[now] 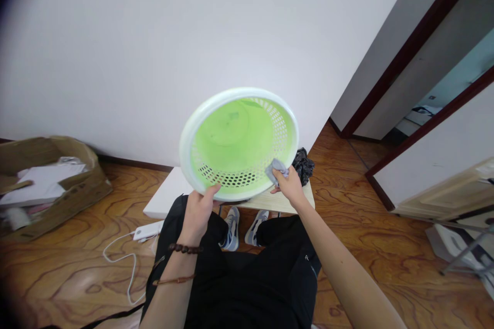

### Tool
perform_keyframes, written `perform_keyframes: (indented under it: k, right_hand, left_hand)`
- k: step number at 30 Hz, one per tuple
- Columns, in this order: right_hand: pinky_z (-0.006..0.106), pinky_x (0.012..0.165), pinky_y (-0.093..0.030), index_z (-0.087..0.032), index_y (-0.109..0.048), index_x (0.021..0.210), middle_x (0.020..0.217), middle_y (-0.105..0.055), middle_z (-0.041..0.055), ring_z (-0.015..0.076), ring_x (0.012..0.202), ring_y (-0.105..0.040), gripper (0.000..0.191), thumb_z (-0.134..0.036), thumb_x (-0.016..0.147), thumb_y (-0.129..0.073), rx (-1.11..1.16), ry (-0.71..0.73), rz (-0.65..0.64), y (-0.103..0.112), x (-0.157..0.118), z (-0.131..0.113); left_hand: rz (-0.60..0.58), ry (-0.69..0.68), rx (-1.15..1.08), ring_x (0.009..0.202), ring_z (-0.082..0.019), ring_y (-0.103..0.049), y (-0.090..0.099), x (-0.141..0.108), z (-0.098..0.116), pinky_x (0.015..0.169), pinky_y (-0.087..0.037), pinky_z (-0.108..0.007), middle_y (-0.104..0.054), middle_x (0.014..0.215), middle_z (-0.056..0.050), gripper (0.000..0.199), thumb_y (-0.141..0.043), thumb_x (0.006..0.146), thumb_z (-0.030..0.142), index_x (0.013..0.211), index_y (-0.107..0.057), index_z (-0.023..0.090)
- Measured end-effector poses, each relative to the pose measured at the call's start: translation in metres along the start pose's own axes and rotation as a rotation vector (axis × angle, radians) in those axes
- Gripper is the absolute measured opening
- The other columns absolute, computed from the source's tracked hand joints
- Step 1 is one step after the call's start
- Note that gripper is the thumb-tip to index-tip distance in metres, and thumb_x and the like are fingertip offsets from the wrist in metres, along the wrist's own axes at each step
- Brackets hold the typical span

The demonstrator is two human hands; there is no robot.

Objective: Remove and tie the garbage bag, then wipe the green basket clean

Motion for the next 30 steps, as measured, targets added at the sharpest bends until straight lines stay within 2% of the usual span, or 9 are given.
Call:
perform_keyframes:
  k: [3,5,8,12,16,20,23,27,30]
  right_hand:
    - [0.029,0.040,-0.056,-0.018,-0.052,0.102,0.089,-0.060,0.0049,0.0127,0.054,-0.059,0.041,-0.040,0.070,-0.064,-0.101,0.042,0.014,0.010,0.008,0.000]
    - [0.029,0.041,-0.056,-0.018,-0.052,0.105,0.097,-0.060,0.0069,0.0155,0.059,-0.062,0.043,-0.042,0.071,-0.063,-0.139,0.060,0.012,0.013,0.010,0.002]
    - [0.029,0.044,-0.057,-0.019,-0.049,0.109,0.104,-0.058,0.0091,0.0194,0.069,-0.064,0.046,-0.043,0.072,-0.061,-0.150,0.093,0.000,0.011,0.012,0.000]
    - [0.029,0.049,-0.058,-0.020,-0.045,0.115,0.110,-0.057,0.0098,0.0207,0.077,-0.064,0.051,-0.044,0.073,-0.060,-0.149,0.172,0.006,0.010,0.013,-0.017]
    - [0.029,0.050,-0.058,-0.021,-0.044,0.117,0.109,-0.058,0.0089,0.0189,0.073,-0.065,0.051,-0.046,0.075,-0.058,-0.177,0.241,-0.007,0.013,0.016,-0.038]
    - [0.027,0.049,-0.056,-0.020,-0.046,0.114,0.104,-0.060,0.0088,0.0180,0.068,-0.065,0.049,-0.046,0.075,-0.058,-0.215,0.260,0.006,0.017,0.017,-0.047]
    - [0.027,0.043,-0.052,-0.019,-0.048,0.107,0.095,-0.063,0.0081,0.0164,0.055,-0.063,0.043,-0.046,0.075,-0.056,-0.291,0.229,0.062,0.019,0.015,-0.046]
    - [0.026,0.039,-0.048,-0.019,-0.049,0.101,0.083,-0.064,0.0056,0.0128,0.040,-0.056,0.037,-0.047,0.077,-0.053,-0.388,0.162,0.198,0.018,0.012,-0.038]
    - [0.025,0.038,-0.048,-0.019,-0.043,0.112,0.092,-0.061,0.0074,0.0120,0.044,-0.056,0.042,-0.044,0.079,-0.050,-0.321,0.156,0.259,0.010,0.009,-0.023]
  left_hand:
    - [-0.090,0.068,0.057,0.086,-0.024,-0.064,0.001,0.003,-0.006,0.068,-0.056,-0.035,-0.067,0.101,-0.009,0.029,-0.063,0.068,0.020,0.096,-0.065,0.013]
    - [-0.121,0.098,0.023,0.086,-0.024,-0.064,0.000,0.003,-0.010,0.064,-0.057,-0.035,-0.066,0.104,-0.009,0.029,-0.062,0.068,0.017,0.097,-0.064,0.013]
    - [-0.109,0.117,-0.048,0.092,-0.025,-0.063,-0.002,0.003,-0.015,0.066,-0.057,-0.037,-0.063,0.109,-0.011,0.031,-0.062,0.067,0.013,0.098,-0.063,0.012]
    - [-0.028,0.145,-0.218,0.098,-0.026,-0.060,-0.005,0.002,-0.019,0.074,-0.056,-0.039,-0.061,0.114,-0.011,0.047,-0.063,0.062,0.006,0.108,-0.058,0.013]
    - [-0.048,0.128,-0.306,0.104,-0.026,-0.057,-0.011,-0.001,-0.015,0.079,-0.054,-0.042,-0.060,0.116,-0.010,0.056,-0.067,0.063,0.009,0.116,-0.053,0.018]
    - [-0.130,0.193,-0.263,0.096,-0.026,-0.061,-0.016,-0.002,-0.012,0.078,-0.055,-0.045,-0.060,0.114,-0.012,0.058,-0.070,0.061,0.010,0.116,-0.052,0.017]
    - [-0.165,0.206,-0.286,0.096,-0.027,-0.061,-0.018,-0.003,-0.015,0.078,-0.055,-0.046,-0.059,0.116,-0.012,0.057,-0.069,0.063,0.009,0.117,-0.051,0.017]
    - [-0.173,0.199,-0.347,0.100,-0.028,-0.060,-0.027,-0.006,-0.024,0.081,-0.054,-0.046,-0.059,0.116,-0.012,0.055,-0.066,0.066,0.009,0.118,-0.050,0.017]
    - [-0.165,0.242,-0.360,0.098,-0.027,-0.061,-0.037,-0.013,-0.032,0.083,-0.053,-0.046,-0.059,0.115,-0.012,0.054,-0.066,0.067,0.011,0.118,-0.049,0.016]
Point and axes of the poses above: each hand's wrist, its own x-axis towards the middle knuckle, its own y-axis out of the back of the hand, z = x × y, the point moved 4 cm from there along x, towards the middle knuckle
